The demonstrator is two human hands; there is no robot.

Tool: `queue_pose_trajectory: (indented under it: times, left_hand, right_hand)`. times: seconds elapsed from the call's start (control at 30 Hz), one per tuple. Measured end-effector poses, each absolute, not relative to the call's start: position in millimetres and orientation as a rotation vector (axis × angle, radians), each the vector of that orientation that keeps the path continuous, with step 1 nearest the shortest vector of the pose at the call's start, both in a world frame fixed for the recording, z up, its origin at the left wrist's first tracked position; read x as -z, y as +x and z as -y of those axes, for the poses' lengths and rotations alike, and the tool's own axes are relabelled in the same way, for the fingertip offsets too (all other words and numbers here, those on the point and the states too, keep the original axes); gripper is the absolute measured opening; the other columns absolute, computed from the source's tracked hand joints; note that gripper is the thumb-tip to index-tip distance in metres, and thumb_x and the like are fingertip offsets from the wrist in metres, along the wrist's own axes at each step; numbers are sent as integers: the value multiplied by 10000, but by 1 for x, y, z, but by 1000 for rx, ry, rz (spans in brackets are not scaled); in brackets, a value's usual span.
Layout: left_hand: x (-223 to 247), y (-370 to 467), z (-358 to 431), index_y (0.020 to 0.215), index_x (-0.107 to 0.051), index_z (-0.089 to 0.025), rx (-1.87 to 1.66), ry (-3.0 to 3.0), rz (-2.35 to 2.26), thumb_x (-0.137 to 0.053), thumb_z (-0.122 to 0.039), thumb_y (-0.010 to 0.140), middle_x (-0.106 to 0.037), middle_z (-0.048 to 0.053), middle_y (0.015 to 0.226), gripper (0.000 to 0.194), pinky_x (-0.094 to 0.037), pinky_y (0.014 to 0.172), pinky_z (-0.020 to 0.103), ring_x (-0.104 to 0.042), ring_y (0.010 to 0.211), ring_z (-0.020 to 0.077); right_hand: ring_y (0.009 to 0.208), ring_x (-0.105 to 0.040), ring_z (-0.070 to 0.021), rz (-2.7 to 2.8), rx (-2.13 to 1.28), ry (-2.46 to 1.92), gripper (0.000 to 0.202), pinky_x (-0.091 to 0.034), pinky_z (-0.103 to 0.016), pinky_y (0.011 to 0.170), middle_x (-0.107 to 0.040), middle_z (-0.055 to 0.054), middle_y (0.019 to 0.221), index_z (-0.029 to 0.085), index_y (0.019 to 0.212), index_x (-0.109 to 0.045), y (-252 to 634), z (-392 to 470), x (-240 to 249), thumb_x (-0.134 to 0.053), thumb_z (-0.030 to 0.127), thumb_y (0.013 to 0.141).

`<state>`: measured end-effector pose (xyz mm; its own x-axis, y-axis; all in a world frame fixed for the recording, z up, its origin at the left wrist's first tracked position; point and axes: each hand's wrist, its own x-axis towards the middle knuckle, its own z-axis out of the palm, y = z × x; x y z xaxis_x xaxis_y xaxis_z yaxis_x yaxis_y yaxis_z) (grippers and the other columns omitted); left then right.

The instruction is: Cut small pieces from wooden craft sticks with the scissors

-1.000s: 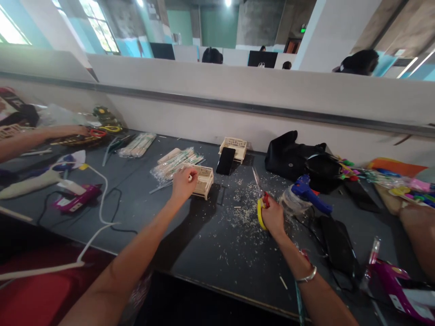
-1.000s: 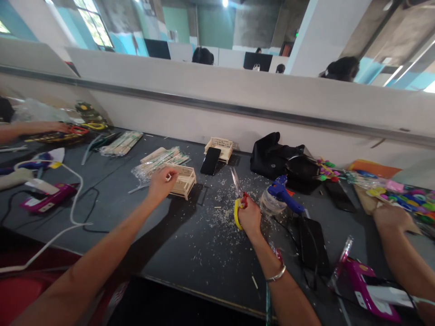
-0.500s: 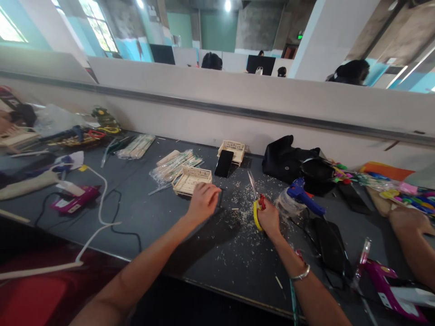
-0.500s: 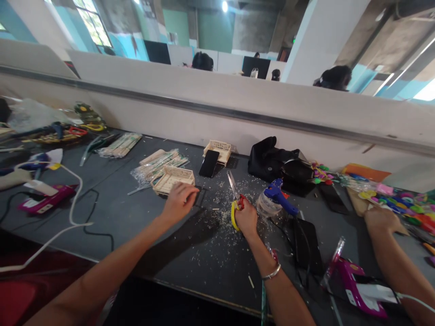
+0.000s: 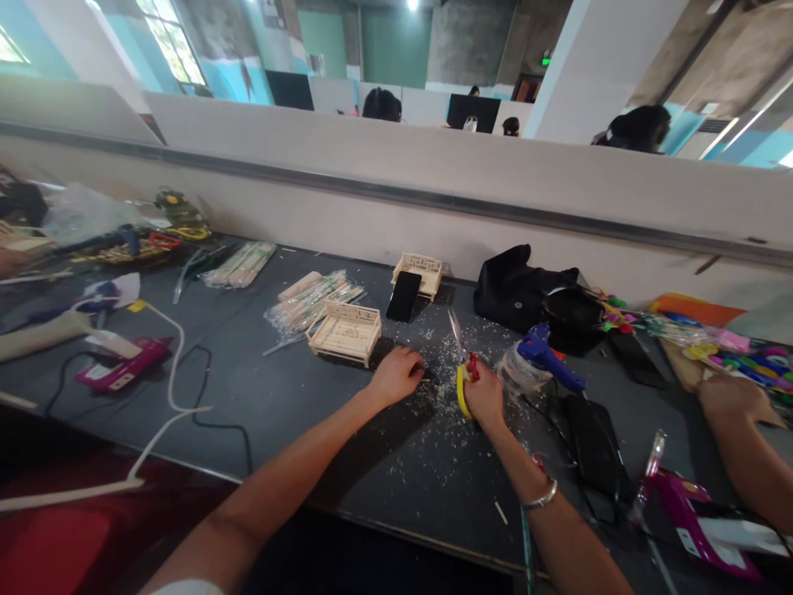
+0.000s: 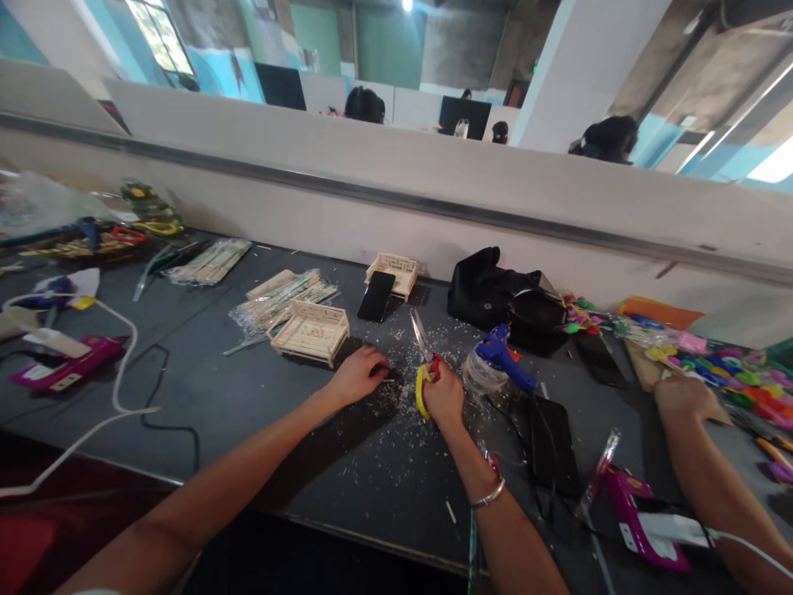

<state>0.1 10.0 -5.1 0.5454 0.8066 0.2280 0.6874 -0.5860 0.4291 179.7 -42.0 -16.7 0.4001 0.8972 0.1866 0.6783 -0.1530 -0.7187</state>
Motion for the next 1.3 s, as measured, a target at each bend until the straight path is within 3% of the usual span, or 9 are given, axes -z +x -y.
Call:
queue_pose_trajectory:
  times: [0.23, 0.5, 0.67, 0.87, 1.3]
  left_hand:
    - [22, -6, -11, 776, -602, -187, -753, 2347, -1396, -486, -122, 783, -601, 51, 810, 133, -455, 717, 289, -578, 801, 184]
    - [35, -9, -23, 1070, -618, -218, -795, 2260, -1314, -508, -165, 806, -599, 41, 877, 290, -469, 710, 287, -582, 792, 170]
    - [37, -7, -23, 939, -689, -239, -717, 2363, -1288, -519, -235, 838, -602, 51, 883, 198, -456, 759, 296, -574, 870, 185]
    - [33, -5, -22, 837, -659, -212, -704, 2352, -1282, -506, -187, 831, -604, 46, 866, 154, -448, 745, 295, -577, 833, 177]
    - [24, -6, -16, 809, -575, -193, -849, 2274, -1166, -469, -102, 732, -581, 56, 841, 159, -448, 704, 305, -561, 786, 185]
  right_hand:
    - [517, -472, -134, 1321, -386, -1905, 126, -306, -231, 517, -574, 30, 566, 219, 680, -579, 180, 42, 17, -472, 213, 613]
    - [516, -475, -139, 1314, -398, -1904, 103, -305, -233, 517, -558, 35, 546, 226, 676, -571, 179, 44, 17, -492, 248, 614]
    - [532, -493, -148, 1306, -411, -1929, 92, -317, -240, 531, -564, 28, 554, 229, 672, -566, 180, 43, 18, -503, 253, 609]
    - [526, -486, -146, 1320, -404, -1948, 106, -313, -239, 529, -561, 28, 551, 227, 674, -581, 180, 43, 17, -490, 239, 621]
    - [550, -514, -154, 1355, -379, -1944, 168, -325, -241, 539, -592, 18, 586, 218, 756, -620, 180, 44, 20, -512, 236, 629]
